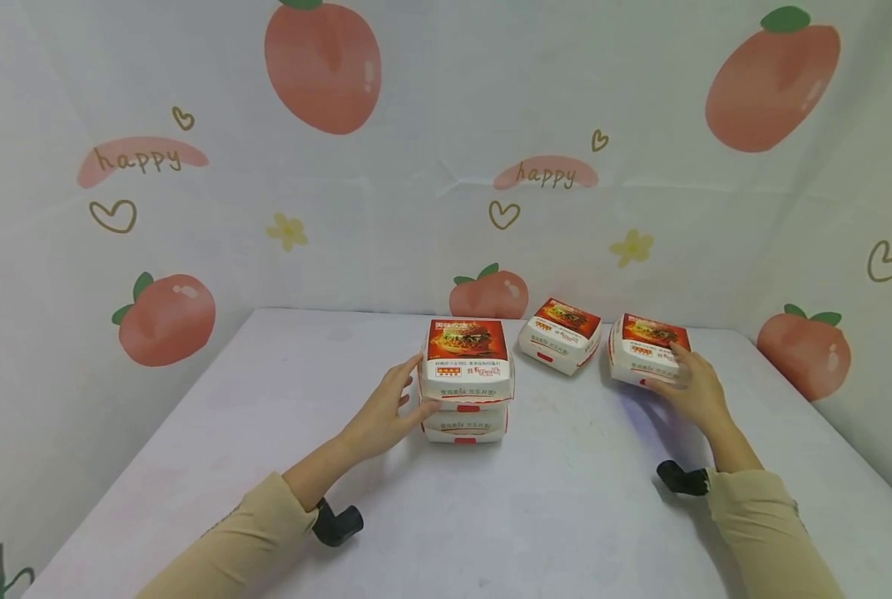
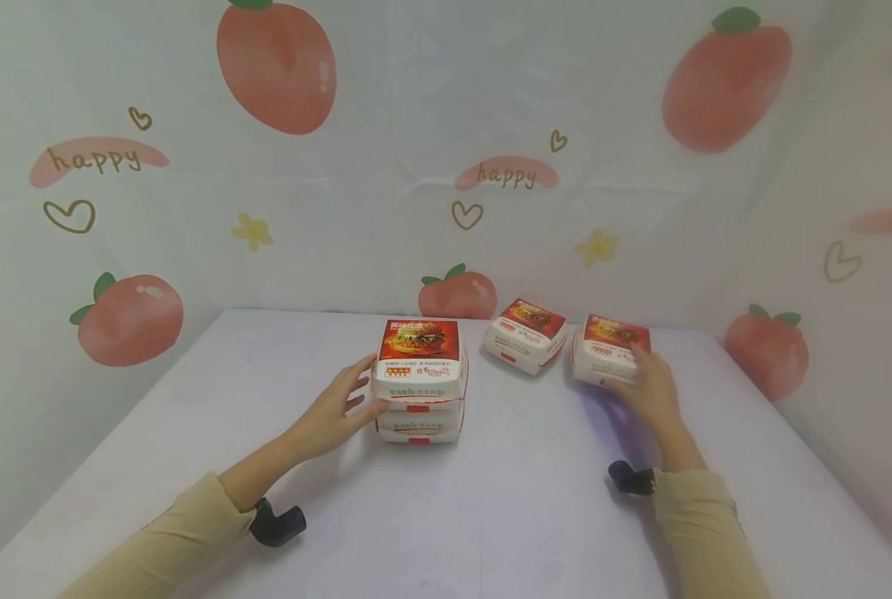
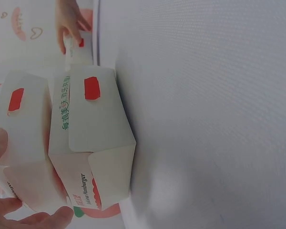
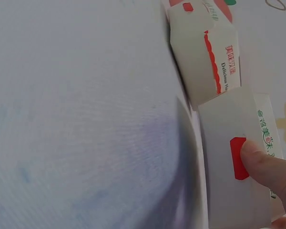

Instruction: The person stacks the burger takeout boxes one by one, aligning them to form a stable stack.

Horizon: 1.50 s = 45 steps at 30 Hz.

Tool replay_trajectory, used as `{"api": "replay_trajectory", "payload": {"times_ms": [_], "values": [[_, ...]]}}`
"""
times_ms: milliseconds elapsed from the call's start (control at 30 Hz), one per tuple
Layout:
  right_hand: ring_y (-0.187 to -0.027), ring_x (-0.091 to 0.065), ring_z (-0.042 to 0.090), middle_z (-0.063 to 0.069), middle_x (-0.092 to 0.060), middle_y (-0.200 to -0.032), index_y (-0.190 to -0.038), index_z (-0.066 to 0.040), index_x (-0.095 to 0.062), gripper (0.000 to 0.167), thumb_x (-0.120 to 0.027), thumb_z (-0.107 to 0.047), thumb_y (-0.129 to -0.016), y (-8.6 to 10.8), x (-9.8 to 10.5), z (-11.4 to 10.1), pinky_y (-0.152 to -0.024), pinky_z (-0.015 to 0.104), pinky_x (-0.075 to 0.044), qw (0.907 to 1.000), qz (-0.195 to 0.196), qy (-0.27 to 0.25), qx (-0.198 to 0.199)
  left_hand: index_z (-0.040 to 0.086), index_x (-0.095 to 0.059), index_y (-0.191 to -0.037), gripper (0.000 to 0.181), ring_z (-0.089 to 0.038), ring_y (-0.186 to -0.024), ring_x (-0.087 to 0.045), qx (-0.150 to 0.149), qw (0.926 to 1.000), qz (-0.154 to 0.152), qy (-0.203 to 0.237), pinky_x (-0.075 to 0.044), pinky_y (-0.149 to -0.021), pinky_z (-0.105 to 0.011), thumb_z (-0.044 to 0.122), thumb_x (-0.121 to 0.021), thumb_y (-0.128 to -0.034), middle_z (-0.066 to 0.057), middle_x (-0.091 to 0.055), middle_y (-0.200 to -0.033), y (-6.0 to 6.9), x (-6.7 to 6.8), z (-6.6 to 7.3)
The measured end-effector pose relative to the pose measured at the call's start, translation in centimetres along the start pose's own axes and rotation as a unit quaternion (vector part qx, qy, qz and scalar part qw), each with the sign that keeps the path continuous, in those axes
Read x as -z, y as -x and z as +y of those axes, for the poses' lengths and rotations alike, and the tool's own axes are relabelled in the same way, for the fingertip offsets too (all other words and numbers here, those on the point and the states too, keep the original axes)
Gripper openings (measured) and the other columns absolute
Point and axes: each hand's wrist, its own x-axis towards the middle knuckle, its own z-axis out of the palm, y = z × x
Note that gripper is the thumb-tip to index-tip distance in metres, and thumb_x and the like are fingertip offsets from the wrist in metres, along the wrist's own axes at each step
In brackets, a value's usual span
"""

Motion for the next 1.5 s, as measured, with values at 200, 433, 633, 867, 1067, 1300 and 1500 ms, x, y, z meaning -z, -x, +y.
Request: {"api": "replay_trajectory", "payload": {"times_ms": [200,433,633,867,1067,1300,1500], "values": [[-0.128,-0.023,0.058,0.041,-0.027,-0.139,-0.145,0.004,-0.020,0.081,-0.069,-0.019,-0.084,0.1,0.6,-0.6,-0.102,0.071,-0.022,0.9999,0.010,-0.006,0.009,0.013,-0.016,-0.150,0.080,-0.036,-0.137,-0.032,-0.001,1.0000,0.000,-0.002,-0.040,-0.106,-0.050,0.030,-0.064,-0.0884,-0.017,-0.025,-0.150,-0.1,0.1,0.0],[-0.127,-0.024,0.058,0.041,-0.028,-0.138,-0.144,0.005,-0.022,0.080,-0.068,-0.018,-0.084,0.5,1.3,-1.5,-0.101,0.072,-0.023,0.9993,0.027,-0.012,0.024,0.013,-0.016,-0.150,0.080,-0.035,-0.137,-0.033,-0.002,1.0000,-0.001,-0.001,-0.040,-0.107,-0.050,0.030,-0.064,-0.0885,-0.016,-0.026,-0.150,-0.1,0.1,0.0],[-0.126,-0.025,0.058,0.041,-0.029,-0.137,-0.144,0.004,-0.024,0.080,-0.070,-0.017,-0.082,0.7,1.6,-2.0,-0.100,0.071,-0.024,0.9984,0.039,-0.015,0.038,0.013,-0.016,-0.150,0.080,-0.036,-0.136,-0.033,-0.004,1.0000,0.000,0.000,-0.040,-0.106,-0.050,0.030,-0.064,-0.0884,-0.017,-0.026,-0.150,-0.1,0.0,-0.1],[-0.126,-0.026,0.058,0.042,-0.029,-0.137,-0.144,0.005,-0.025,0.080,-0.071,-0.017,-0.082,0.9,1.9,-2.4,-0.099,0.072,-0.025,0.9978,0.044,-0.020,0.045,0.011,-0.017,-0.150,0.080,-0.036,-0.136,-0.034,-0.004,1.0000,0.001,-0.004,-0.041,-0.106,-0.050,0.030,-0.064,-0.0883,-0.017,-0.027,-0.149,0.0,0.0,-0.1],[-0.127,-0.025,0.058,0.040,-0.029,-0.138,-0.145,0.001,-0.024,0.080,-0.070,-0.021,-0.083,1.0,2.0,-2.8,-0.098,0.073,-0.025,0.9973,0.043,-0.028,0.052,0.011,-0.017,-0.150,0.079,-0.036,-0.135,-0.034,-0.004,1.0000,0.002,-0.002,-0.041,-0.106,-0.050,0.030,-0.064,-0.0887,-0.017,-0.027,-0.149,0.0,0.0,0.0],[-0.124,-0.028,0.056,0.040,-0.031,-0.136,-0.145,0.001,-0.026,0.079,-0.070,-0.021,-0.083,1.4,2.3,-3.8,-0.091,0.072,-0.034,0.9956,0.051,-0.028,0.073,0.010,-0.017,-0.150,0.079,-0.038,-0.135,-0.035,-0.009,0.9999,0.004,0.003,-0.040,-0.106,-0.052,0.030,-0.063,-0.0888,-0.018,-0.028,-0.148,0.0,0.0,0.0],[-0.121,-0.031,0.054,0.039,-0.032,-0.134,-0.144,0.001,-0.027,0.078,-0.071,-0.018,-0.083,1.7,2.5,-4.9,-0.088,0.070,-0.040,0.9933,0.060,-0.033,0.093,0.012,-0.017,-0.150,0.080,-0.037,-0.136,-0.033,-0.005,1.0000,0.000,0.002,-0.040,-0.107,-0.051,0.029,-0.064,-0.0884,-0.017,-0.027,-0.149,-0.1,0.0,0.0]]}}
